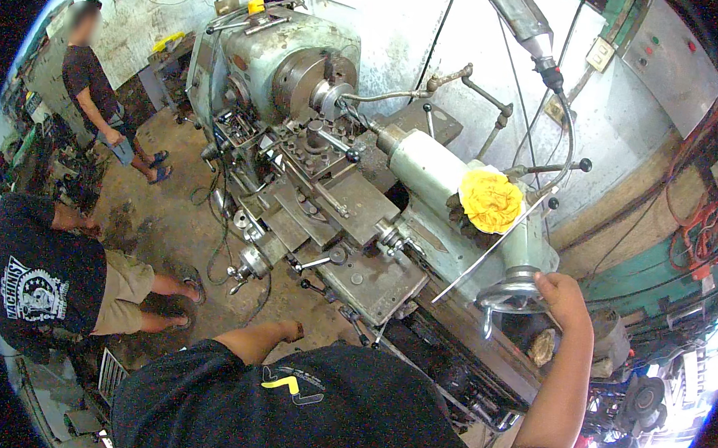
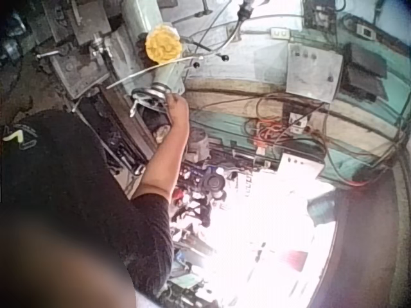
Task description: The person operates a metal lathe, using both hands to turn the handwheel and adjust the tool post while a metal workpiece rotates in the chuck. The person repeatedly advances and retracts the cutting tool along the workpiece.
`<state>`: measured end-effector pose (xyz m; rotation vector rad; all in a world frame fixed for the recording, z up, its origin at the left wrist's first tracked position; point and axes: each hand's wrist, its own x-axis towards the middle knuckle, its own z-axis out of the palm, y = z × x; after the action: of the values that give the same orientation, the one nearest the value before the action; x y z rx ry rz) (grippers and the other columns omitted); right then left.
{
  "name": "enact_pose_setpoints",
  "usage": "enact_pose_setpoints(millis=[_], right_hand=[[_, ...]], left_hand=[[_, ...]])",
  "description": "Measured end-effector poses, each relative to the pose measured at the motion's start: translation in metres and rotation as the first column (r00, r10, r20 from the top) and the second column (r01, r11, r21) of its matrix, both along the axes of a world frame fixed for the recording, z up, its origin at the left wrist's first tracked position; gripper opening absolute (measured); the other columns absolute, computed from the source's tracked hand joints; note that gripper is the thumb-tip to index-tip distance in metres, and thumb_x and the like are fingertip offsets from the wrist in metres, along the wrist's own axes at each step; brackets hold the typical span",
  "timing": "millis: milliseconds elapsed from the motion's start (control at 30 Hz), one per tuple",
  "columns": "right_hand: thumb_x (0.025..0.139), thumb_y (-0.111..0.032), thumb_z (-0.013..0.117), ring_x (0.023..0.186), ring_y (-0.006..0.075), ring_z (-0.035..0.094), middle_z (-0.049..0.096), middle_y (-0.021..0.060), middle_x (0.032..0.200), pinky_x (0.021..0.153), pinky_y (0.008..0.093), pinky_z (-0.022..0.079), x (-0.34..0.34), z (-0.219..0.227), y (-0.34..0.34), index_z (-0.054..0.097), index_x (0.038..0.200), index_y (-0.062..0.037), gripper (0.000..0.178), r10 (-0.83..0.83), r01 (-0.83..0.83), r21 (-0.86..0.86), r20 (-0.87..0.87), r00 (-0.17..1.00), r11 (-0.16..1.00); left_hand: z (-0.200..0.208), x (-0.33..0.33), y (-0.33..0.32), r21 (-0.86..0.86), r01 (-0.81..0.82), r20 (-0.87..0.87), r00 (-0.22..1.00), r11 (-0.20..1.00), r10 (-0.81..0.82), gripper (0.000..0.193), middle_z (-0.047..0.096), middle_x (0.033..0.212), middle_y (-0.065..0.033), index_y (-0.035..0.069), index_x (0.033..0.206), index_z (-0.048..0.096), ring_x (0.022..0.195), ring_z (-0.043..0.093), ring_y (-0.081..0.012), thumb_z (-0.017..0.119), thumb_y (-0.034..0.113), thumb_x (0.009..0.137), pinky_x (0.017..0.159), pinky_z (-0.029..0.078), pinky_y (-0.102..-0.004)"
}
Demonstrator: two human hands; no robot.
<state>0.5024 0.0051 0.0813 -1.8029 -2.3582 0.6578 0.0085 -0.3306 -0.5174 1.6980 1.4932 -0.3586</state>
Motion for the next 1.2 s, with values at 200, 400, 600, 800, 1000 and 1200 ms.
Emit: enact_pose_setpoints(millis=[200,400,600,800,1000,1200], right_hand=[[0.096,-0.053,0.063,0.09,0.0436,0.071,0.072,0.0294,0.091,0.083,0.05,0.052,-0.026,0.014,-0.013,0.073,0.095,0.0076,0.062,-0.035,0.03,0.038,0.132,0.991,0.999],[0.093,-0.059,0.063,0.094,0.0442,0.072,0.073,0.0299,0.093,0.087,0.0507,0.055,-0.05,0.021,-0.021,0.078,0.095,0.0044,0.066,-0.03,0.004,0.083,0.309,0.95,0.997],[0.089,-0.066,0.061,0.092,0.0419,0.074,0.075,0.026,0.091,0.087,0.0503,0.056,-0.075,0.015,-0.029,0.08,0.092,0.0015,0.07,-0.045,-0.018,0.122,0.491,0.87,0.992],[0.086,-0.068,0.062,0.094,0.0397,0.075,0.076,0.0233,0.092,0.088,0.0483,0.057,-0.086,0.009,-0.028,0.08,0.093,0.0002,0.071,-0.068,-0.008,0.129,0.577,0.814,0.992],[0.082,-0.072,0.066,0.096,0.0398,0.075,0.077,0.0232,0.098,0.087,0.0476,0.058,-0.084,0.018,-0.022,0.081,0.094,-0.0013,0.073,0.078,-0.11,0.021,0.573,0.816,0.994],[0.074,-0.074,0.074,0.096,0.0396,0.074,0.077,0.0238,0.1,0.087,0.0471,0.058,-0.09,0.019,-0.012,0.081,0.096,-0.0014,0.076,0.134,-0.102,-0.087,0.594,0.794,0.991]], left_hand=[[0.004,-0.001,0.0,-0.081,-0.082,0.043,0.995,0.993,0.085,0.021,0.071,0.098,-0.0177,0.007,0.1,0.07,0.097,0.068,-0.0392,0.067,0.016,0.081,0.086,0.056,-0.0518],[0.001,0.001,0.001,-0.03,-0.017,0.002,1.0,0.999,0.018,0.036,0.077,0.097,-0.0212,0.003,0.096,0.077,0.094,0.073,-0.0387,0.056,0.031,0.094,0.087,0.054,-0.0513],[0.027,0.003,0.003,-0.098,-0.101,0.063,0.992,0.99,0.107,0.037,0.077,0.097,-0.021,0.003,0.097,0.077,0.093,0.073,-0.04,0.056,0.033,0.094,0.085,0.055,-0.0515],[0.046,0.009,0.006,-0.202,-0.335,-0.021,0.941,0.92,0.337,0.039,0.077,0.095,-0.0214,0.003,0.099,0.077,0.092,0.073,-0.0413,0.057,0.035,0.094,0.086,0.055,-0.052],[0.007,0.004,0.003,-0.081,-0.127,0.03,0.991,0.989,0.129,0.041,0.076,0.107,-0.0233,0.002,0.107,0.076,0.102,0.071,-0.0418,0.056,0.036,0.095,0.091,0.054,-0.0518],[0.023,0.002,-0.001,-0.122,-0.146,-0.037,0.989,0.982,0.142,0.042,0.074,0.116,-0.0241,0.002,0.111,0.074,0.106,0.07,-0.0436,0.057,0.037,0.095,0.092,0.054,-0.0523]])
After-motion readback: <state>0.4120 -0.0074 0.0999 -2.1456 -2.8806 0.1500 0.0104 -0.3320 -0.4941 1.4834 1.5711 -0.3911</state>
